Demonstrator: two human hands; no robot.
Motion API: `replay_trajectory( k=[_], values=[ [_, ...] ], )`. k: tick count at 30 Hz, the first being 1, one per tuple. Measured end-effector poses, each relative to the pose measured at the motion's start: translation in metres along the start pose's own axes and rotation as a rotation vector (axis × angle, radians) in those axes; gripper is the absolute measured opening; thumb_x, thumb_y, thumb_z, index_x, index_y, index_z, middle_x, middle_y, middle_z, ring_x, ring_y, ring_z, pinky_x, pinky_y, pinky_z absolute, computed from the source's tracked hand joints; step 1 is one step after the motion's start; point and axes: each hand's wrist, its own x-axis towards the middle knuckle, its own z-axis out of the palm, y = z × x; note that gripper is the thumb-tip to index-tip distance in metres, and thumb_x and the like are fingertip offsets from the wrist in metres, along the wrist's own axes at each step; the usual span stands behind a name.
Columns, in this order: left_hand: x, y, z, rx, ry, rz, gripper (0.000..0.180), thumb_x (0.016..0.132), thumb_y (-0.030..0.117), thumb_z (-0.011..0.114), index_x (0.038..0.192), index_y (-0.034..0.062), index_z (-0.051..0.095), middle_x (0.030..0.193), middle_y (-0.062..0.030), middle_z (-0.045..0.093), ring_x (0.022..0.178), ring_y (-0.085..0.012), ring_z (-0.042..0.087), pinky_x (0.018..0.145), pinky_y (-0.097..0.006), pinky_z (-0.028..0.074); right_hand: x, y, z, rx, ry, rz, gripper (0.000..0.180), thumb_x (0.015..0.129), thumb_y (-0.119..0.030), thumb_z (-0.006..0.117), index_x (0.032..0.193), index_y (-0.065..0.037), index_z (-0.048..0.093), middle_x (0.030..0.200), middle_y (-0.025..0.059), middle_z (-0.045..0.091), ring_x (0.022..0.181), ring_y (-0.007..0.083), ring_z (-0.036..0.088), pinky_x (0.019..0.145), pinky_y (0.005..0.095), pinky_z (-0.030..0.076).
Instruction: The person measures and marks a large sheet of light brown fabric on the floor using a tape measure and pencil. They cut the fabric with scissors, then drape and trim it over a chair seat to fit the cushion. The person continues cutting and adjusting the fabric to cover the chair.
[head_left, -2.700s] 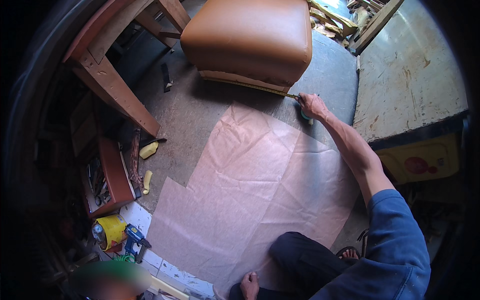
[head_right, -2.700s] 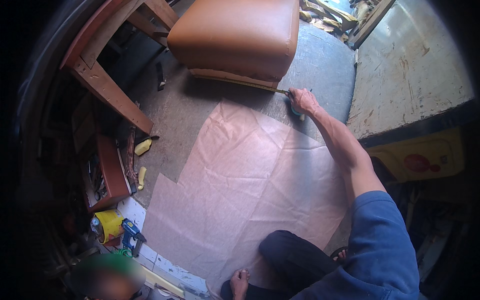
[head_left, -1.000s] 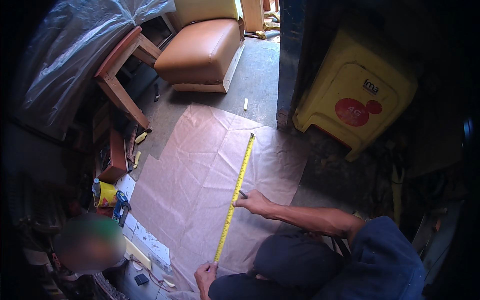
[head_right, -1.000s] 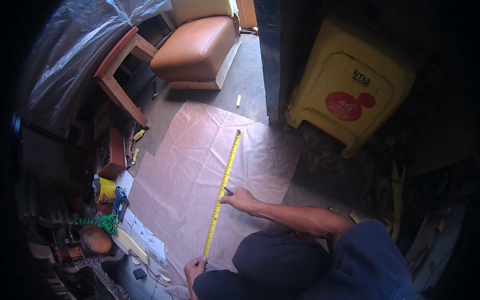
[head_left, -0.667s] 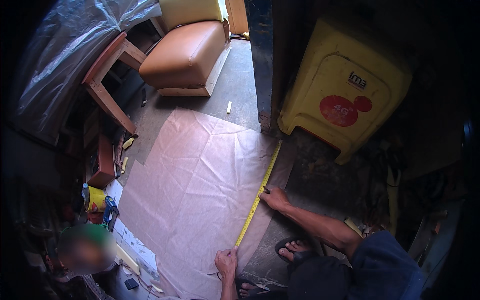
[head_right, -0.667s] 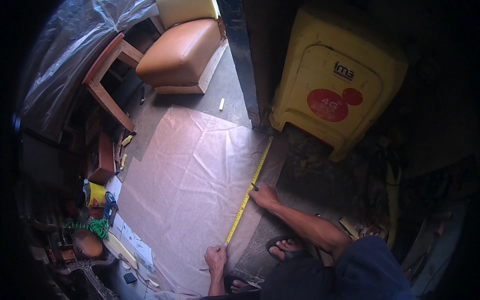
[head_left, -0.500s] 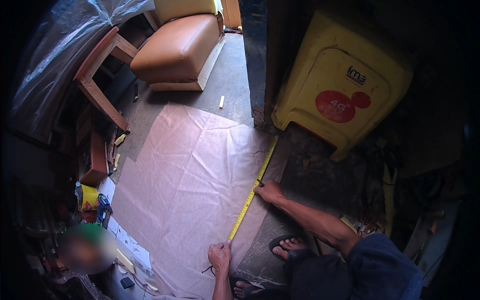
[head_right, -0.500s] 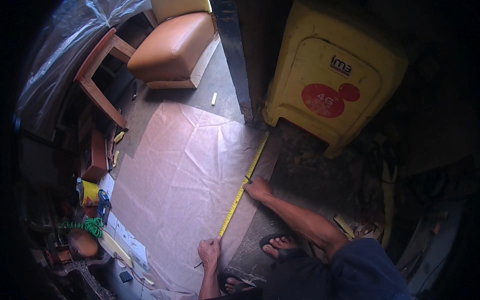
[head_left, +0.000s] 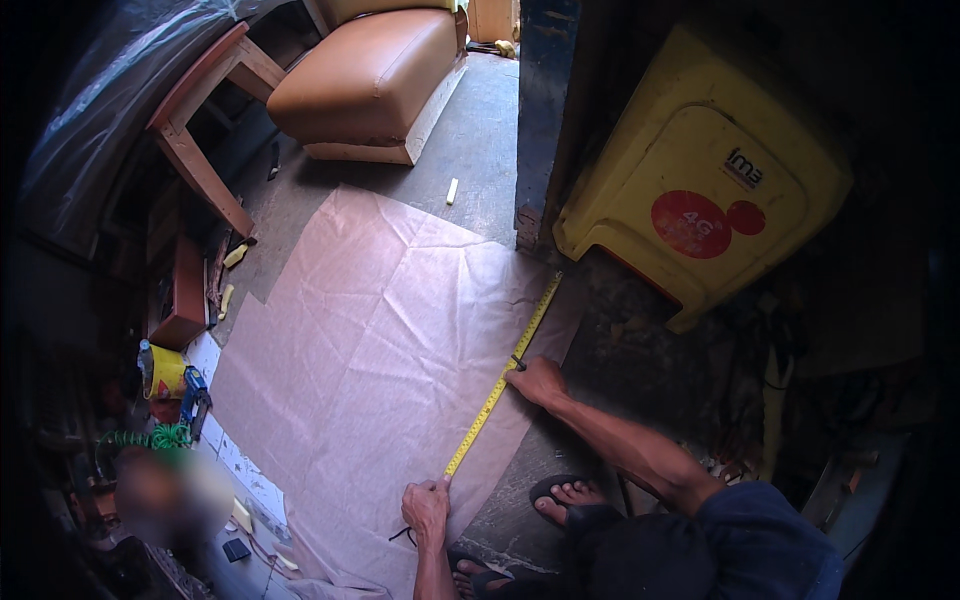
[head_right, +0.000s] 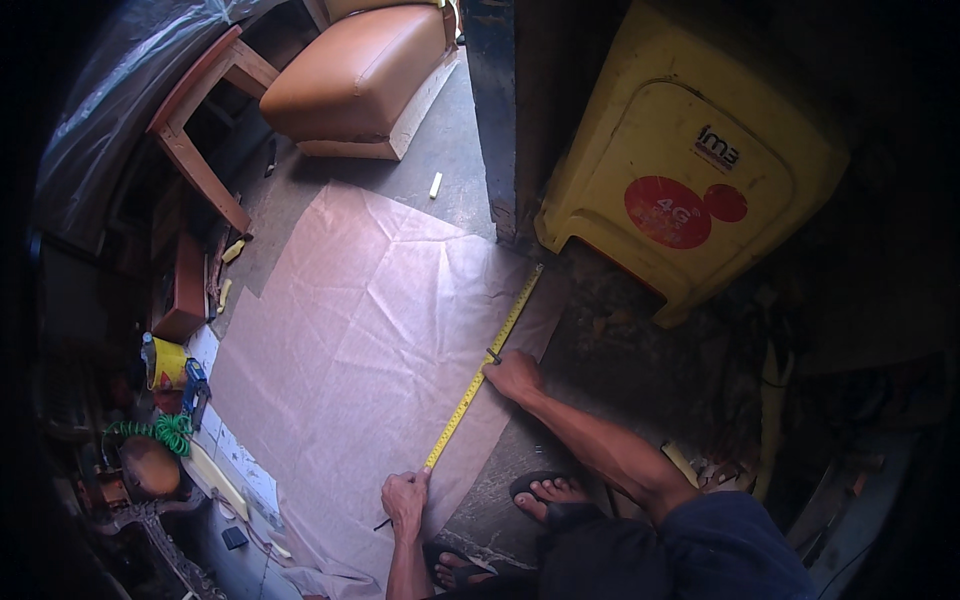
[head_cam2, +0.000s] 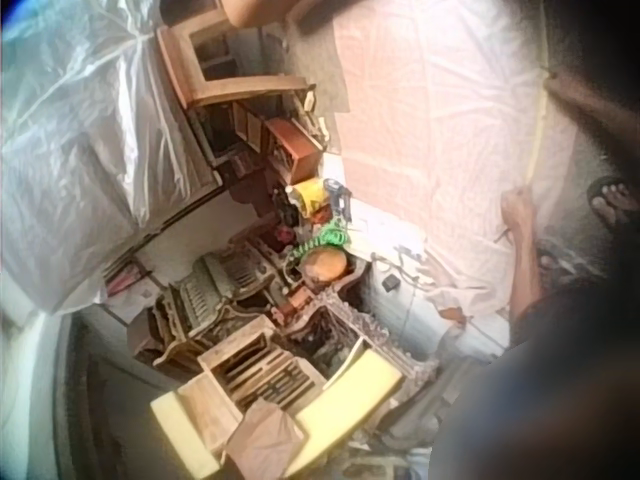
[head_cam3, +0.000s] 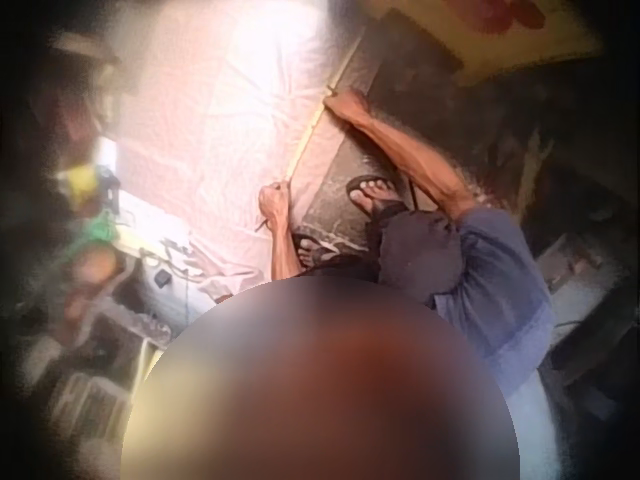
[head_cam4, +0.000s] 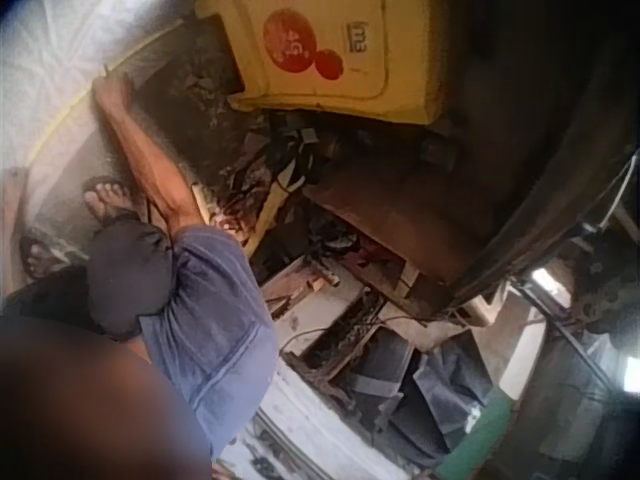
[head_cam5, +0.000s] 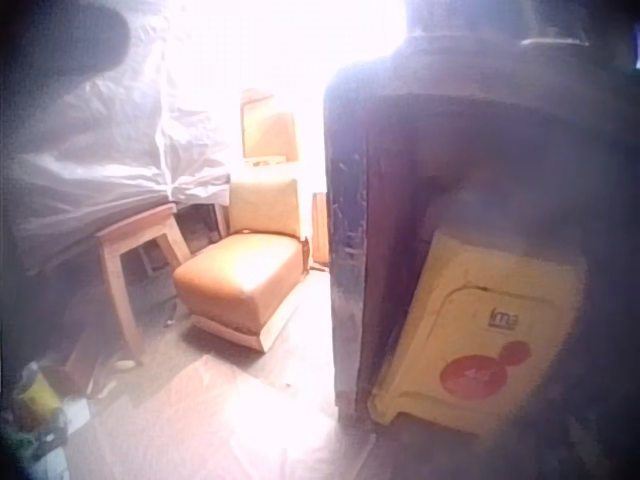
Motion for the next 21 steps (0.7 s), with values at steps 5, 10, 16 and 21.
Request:
replay_trajectory(
  k=[5,10,16,21],
  values=[
    [0.003,0.003,-0.002,0.019,-0.058,-0.052,0.040,0.084,0.048,0.076,0.094,0.0094,0.081,0.096,-0.0235,0.069,0.091,-0.0426,0.068,0.082,-0.051,0.053,-0.001,-0.001,-0.003,0.019,-0.035,-0.019,0.052,0.083,-0.044,0.073,0.103,0.003,0.076,0.099,0.0256,0.074,0.096,0.0373,0.074,0.087,0.0439,0.055],
    [0.003,0.007,-0.005,0.004,-0.066,-0.083,0.040,0.084,0.048,0.075,0.093,0.0096,0.081,0.098,-0.0230,0.070,0.093,-0.0423,0.068,0.083,-0.051,0.054,-0.025,-0.002,-0.006,0.170,0.075,-0.123,0.052,0.098,-0.048,0.057,0.104,0.001,0.074,0.096,0.0243,0.073,0.095,0.0395,0.071,0.087,0.0451,0.052],
    [0.003,0.008,-0.006,-0.042,-0.106,-0.134,0.040,0.086,0.047,0.075,0.091,0.0077,0.080,0.098,-0.0216,0.071,0.093,-0.0411,0.069,0.083,-0.051,0.054,-0.061,-0.014,-0.001,0.066,-0.159,-0.459,0.047,0.105,-0.043,0.049,0.101,0.000,0.069,0.087,0.0192,0.069,0.083,0.0320,0.067,0.079,0.0427,0.051],
    [0.004,0.011,-0.007,-0.064,-0.061,-0.140,0.039,0.085,0.047,0.076,0.090,0.0091,0.081,0.094,-0.0207,0.073,0.090,-0.0410,0.071,0.081,-0.051,0.055,-0.050,-0.032,0.014,0.107,-0.466,-0.716,0.026,0.098,-0.024,0.065,0.106,0.000,0.068,0.085,0.0127,0.071,0.080,0.0194,0.067,0.078,0.0354,0.052]
  ],
)
